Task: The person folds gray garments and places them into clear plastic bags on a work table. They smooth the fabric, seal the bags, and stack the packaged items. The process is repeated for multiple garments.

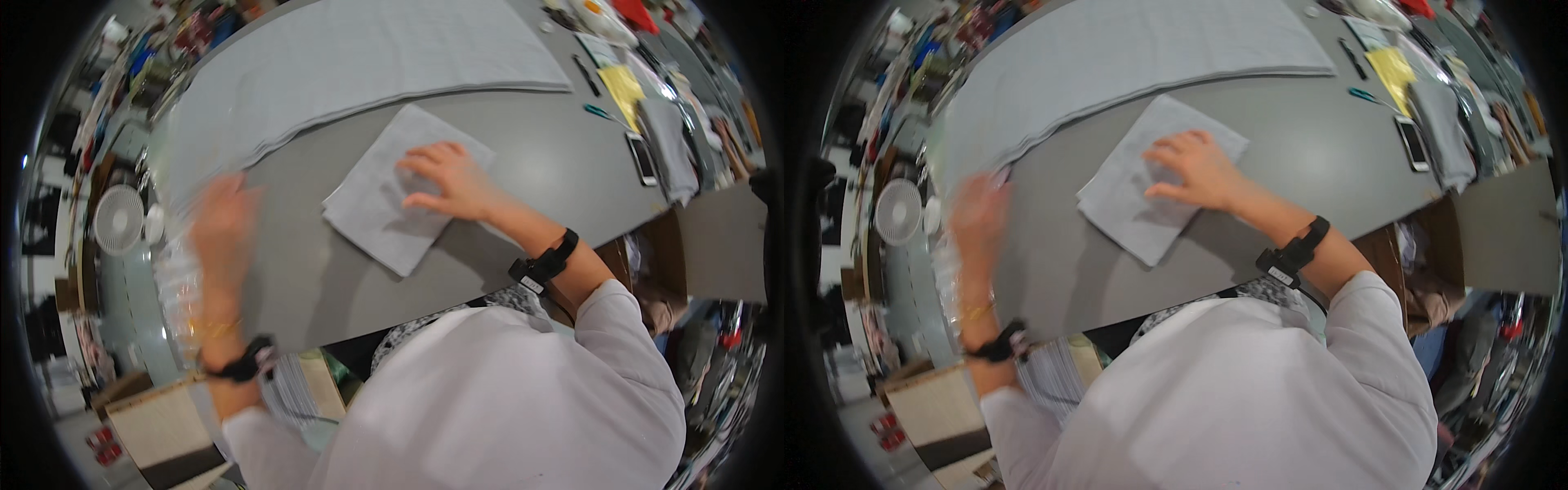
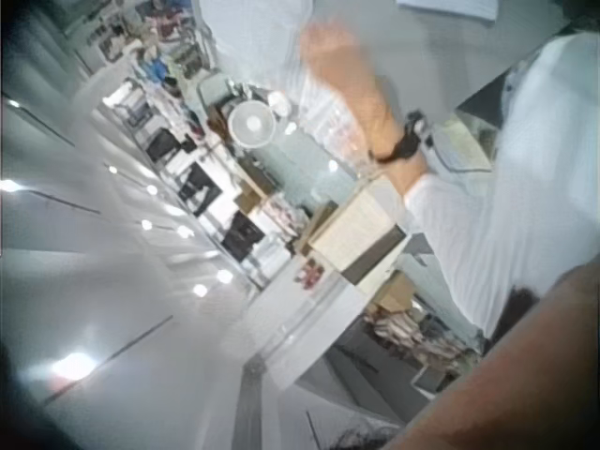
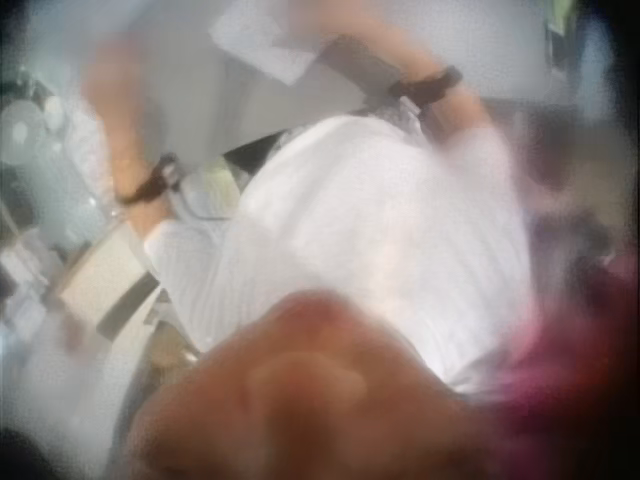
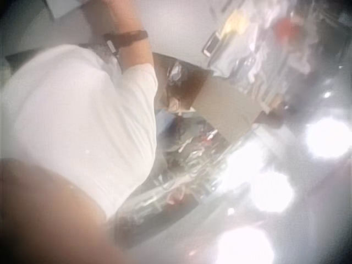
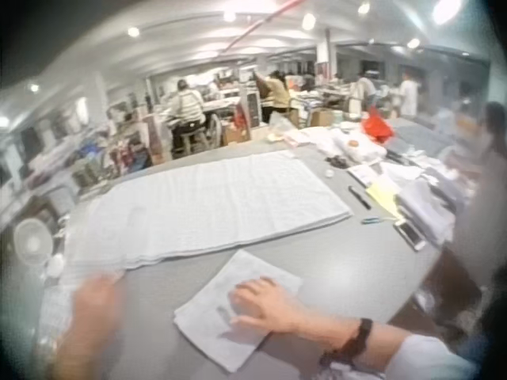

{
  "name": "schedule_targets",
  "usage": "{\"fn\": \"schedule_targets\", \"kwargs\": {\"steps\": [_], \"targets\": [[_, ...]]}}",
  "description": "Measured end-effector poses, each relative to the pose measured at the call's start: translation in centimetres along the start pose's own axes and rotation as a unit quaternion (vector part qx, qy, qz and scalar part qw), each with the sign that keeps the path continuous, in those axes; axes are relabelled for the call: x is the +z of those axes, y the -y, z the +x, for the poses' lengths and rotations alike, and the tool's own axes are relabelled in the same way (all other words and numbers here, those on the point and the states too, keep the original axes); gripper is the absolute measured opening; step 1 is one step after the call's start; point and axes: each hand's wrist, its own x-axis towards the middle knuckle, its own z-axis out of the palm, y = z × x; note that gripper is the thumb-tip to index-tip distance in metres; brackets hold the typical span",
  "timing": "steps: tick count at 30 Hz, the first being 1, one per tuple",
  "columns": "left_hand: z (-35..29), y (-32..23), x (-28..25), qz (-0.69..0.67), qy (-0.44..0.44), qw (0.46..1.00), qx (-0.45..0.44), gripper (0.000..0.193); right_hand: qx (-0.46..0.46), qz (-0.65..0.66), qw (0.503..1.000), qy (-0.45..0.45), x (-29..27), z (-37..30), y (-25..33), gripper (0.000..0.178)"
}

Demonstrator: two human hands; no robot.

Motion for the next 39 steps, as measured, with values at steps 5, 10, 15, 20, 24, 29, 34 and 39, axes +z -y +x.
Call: {"fn": "schedule_targets", "kwargs": {"steps": [5,10,15,20,24,29,34,39], "targets": [[-0.7,-7.5,11.0,-0.248,0.116,0.961,-0.048,0.065,0.139,-0.090,0.986,0.017,-0.7,4.3,-1.2,0.079],[-2.6,-10.0,10.4,-0.253,0.136,0.953,-0.095,0.071,0.029,-0.112,0.991,0.060,5.0,3.3,5.6,0.085],[-4.9,-11.9,8.4,-0.301,0.165,0.928,-0.144,0.056,-0.099,-0.045,0.994,-0.007,7.8,-0.3,5.5,0.047],[-8.1,-13.7,7.4,-0.392,0.202,0.875,-0.198,0.034,0.012,0.000,0.999,-0.034,1.9,-1.9,1.0,0.033],[-7.9,-18.0,9.0,-0.415,0.112,0.881,-0.197,0.024,-0.015,0.099,0.982,-0.162,0.6,-1.5,3.6,0.030],[-5.3,-17.3,9.1,-0.480,0.091,0.842,-0.229,0.033,-0.032,0.042,0.998,-0.032,4.0,-1.7,6.9,0.038],[-3.9,-12.9,3.4,-0.370,0.103,0.901,-0.201,0.046,-0.096,-0.086,0.992,0.011,6.1,-1.1,6.3,0.065],[-3.0,-14.4,2.2,-0.265,0.076,0.960,-0.058,0.058,-0.029,-0.203,0.974,0.093,7.5,5.3,9.0,0.074]]}}
